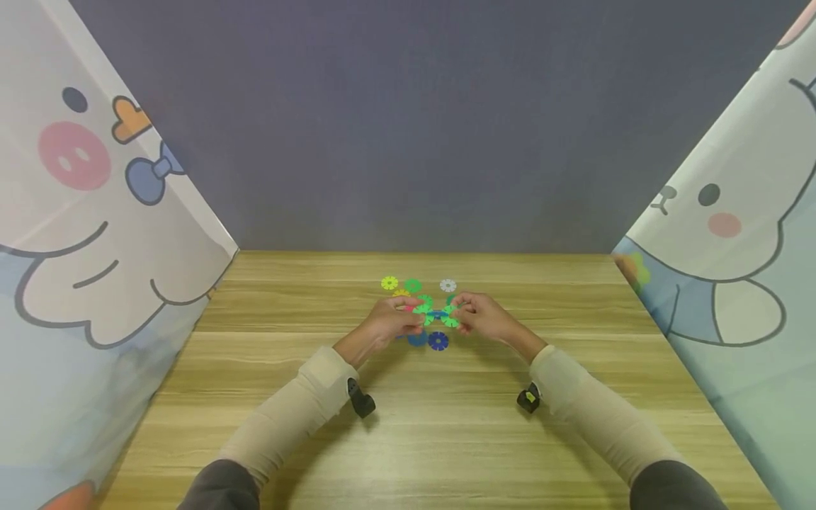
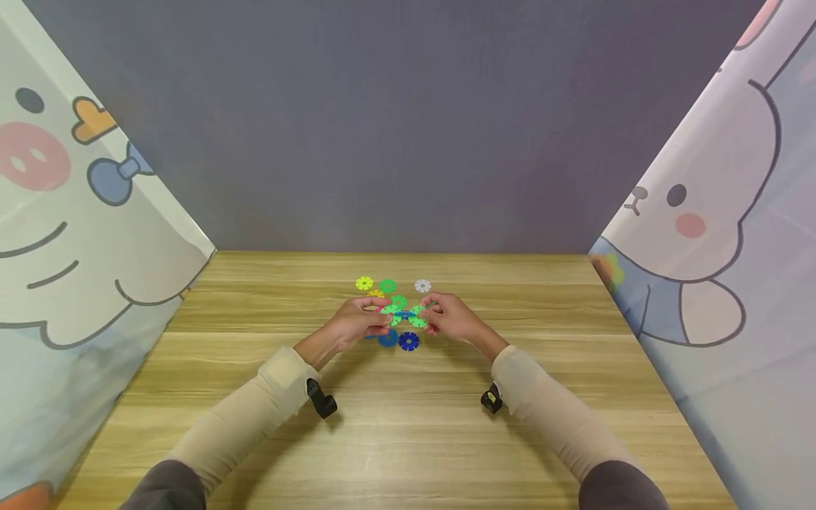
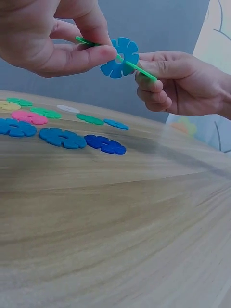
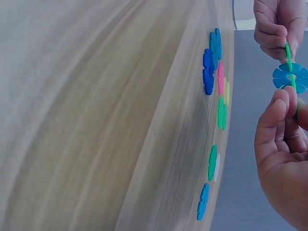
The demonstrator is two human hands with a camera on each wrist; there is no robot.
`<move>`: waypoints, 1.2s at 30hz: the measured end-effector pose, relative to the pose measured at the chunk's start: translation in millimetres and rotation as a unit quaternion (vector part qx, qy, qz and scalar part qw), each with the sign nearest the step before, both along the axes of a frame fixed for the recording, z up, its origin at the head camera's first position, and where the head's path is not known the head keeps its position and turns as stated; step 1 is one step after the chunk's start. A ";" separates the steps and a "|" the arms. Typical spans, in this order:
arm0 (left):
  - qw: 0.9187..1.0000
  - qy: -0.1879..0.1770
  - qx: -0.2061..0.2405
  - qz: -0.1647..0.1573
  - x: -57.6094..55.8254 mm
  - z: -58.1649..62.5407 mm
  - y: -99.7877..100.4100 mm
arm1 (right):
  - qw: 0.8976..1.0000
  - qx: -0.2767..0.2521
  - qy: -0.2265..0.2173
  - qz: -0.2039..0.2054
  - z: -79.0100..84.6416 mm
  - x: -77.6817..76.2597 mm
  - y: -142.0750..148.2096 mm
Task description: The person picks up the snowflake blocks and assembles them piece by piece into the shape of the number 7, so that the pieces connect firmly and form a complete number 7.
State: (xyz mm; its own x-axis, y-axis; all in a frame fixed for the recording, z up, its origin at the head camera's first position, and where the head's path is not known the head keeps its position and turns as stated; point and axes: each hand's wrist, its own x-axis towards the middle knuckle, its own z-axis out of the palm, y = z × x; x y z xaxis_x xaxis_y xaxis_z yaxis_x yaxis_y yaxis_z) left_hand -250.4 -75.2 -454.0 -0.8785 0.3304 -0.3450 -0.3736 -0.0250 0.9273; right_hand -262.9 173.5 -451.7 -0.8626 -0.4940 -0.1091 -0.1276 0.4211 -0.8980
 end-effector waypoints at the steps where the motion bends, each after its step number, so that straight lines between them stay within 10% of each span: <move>1: 1.000 0.000 0.000 -0.002 0.0 -0.6 0.0 | 1.000 0.001 -0.001 -0.001 0.0 0.0 0.4; 36: 0.990 0.076 -0.103 -0.061 2.6 -3.1 -2.8 | 0.999 0.014 -0.049 -0.012 6.0 -10.2 13.4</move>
State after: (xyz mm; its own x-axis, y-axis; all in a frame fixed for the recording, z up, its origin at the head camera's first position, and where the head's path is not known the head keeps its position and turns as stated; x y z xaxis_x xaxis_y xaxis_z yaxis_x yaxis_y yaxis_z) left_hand -247.8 -78.0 -457.2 -0.8833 0.3734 -0.2835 -0.2184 0.2075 0.9536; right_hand -273.1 186.8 -445.7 -0.8582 -0.4696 -0.2074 -0.0297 0.4486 -0.8932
